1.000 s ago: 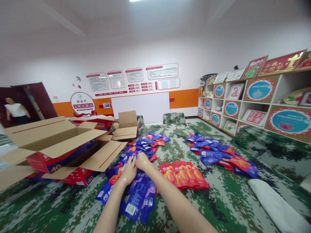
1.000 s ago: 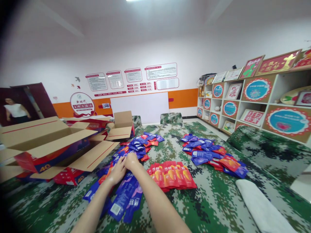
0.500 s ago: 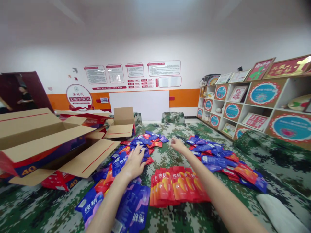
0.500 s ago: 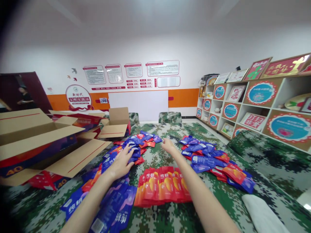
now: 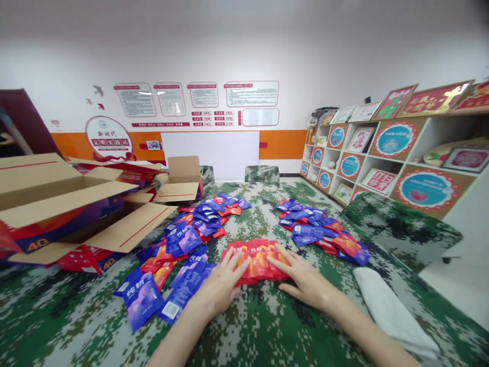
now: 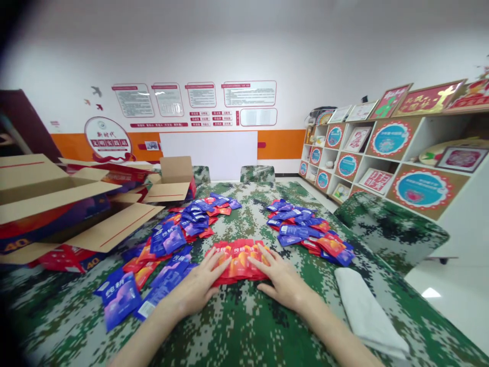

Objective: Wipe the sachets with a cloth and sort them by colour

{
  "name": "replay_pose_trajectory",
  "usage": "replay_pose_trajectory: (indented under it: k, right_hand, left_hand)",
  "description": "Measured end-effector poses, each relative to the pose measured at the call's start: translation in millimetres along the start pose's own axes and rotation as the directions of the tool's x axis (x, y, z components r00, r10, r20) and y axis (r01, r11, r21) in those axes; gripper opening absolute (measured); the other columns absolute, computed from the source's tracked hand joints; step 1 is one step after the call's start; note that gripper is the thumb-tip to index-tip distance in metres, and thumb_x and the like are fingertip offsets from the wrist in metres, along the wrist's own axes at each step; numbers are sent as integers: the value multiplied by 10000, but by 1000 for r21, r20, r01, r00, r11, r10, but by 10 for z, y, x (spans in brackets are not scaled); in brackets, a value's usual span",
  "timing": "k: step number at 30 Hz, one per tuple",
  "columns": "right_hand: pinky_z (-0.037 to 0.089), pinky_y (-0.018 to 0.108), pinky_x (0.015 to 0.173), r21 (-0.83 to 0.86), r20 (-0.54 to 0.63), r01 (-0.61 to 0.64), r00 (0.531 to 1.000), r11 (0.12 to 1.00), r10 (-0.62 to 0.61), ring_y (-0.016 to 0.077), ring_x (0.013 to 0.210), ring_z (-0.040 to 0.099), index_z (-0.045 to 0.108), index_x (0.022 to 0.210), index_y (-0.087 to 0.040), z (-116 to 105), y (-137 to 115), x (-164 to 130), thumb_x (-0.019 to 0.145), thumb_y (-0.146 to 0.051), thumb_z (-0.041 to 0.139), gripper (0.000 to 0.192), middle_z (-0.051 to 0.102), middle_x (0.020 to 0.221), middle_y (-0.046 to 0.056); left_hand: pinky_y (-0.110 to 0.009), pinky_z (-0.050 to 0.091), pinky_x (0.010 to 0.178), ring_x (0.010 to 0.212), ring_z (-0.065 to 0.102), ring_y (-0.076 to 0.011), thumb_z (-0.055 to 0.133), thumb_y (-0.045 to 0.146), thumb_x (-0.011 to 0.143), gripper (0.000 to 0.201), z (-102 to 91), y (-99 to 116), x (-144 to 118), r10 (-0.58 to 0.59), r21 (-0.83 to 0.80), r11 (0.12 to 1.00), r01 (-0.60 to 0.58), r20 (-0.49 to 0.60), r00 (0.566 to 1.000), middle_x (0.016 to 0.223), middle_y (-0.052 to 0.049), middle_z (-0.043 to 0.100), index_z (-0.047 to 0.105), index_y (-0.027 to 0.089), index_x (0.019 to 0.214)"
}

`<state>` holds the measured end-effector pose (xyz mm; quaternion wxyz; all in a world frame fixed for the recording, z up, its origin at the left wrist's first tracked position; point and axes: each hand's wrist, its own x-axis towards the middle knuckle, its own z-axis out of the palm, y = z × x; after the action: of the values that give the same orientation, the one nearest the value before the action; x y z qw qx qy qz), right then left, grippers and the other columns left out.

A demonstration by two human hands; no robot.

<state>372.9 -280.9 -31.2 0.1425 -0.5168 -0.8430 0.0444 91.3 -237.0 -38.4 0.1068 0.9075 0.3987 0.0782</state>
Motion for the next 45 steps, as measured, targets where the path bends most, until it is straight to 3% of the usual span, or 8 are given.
replay_pose_trajectory:
  k: [10, 15, 25, 34, 45]
  right_hand:
    - [339, 498, 1014, -88, -83, -12, 997, 996, 4, 327, 1344, 182, 246, 1374, -438, 235, -135, 14, 835, -289, 515, 620, 134, 1507, -2]
    - [307, 481, 1046, -82, -64, -5, 998, 997, 0, 282, 1326, 260, 279, 1374, -405, 344, -104, 37, 881, -283, 441, 534, 285, 1458, 49]
    - [321, 453, 1041, -81, -60, -1, 998, 997, -4, 252, 1323, 276, 324, 1358, -397, 384, 20, 166, 914, -237, 369, 473, 321, 1442, 53]
    - [292, 457, 1050, -121, -69, 34, 997, 992, -43, 254, 1307, 308, 309, 1379, -343, 467, 420, 685, 920, -237, 358, 473, 348, 1427, 80]
    - [322, 443, 1021, -136, -100, -15, 995, 991, 2, 280, 1267, 367, 342, 1362, -354, 583, 1016, 1423, 906, -248, 391, 471, 387, 1399, 99]
  left_hand:
    - [-538, 298, 998, 1357, 52, -332, 428, 127, 810, 710, 188, 178, 51, -45, 128, 991, 50, -45, 998, 1491, 7, 169, 155, 424, 1394]
    - [-559, 347, 940, 1345, 75, -370, 388, 79, 788, 734, 229, 185, 67, -62, 170, 983, 71, -57, 996, 1480, -8, 200, 161, 435, 1389]
    - [-493, 257, 1043, 1362, 53, -306, 392, 11, 731, 818, 272, 60, 209, 4, 197, 980, 9, -65, 998, 1492, 33, 165, 143, 413, 1399]
    - [-460, 325, 1008, 1347, 125, -313, 380, 68, 806, 714, 209, -282, 733, 64, 289, 957, -34, -97, 993, 1407, -18, 335, 154, 385, 1404]
    - [-433, 189, 1078, 1288, 286, -250, 392, 82, 793, 720, 58, -759, 1533, 156, 351, 927, -129, -49, 987, 1376, -37, 353, 140, 350, 1412]
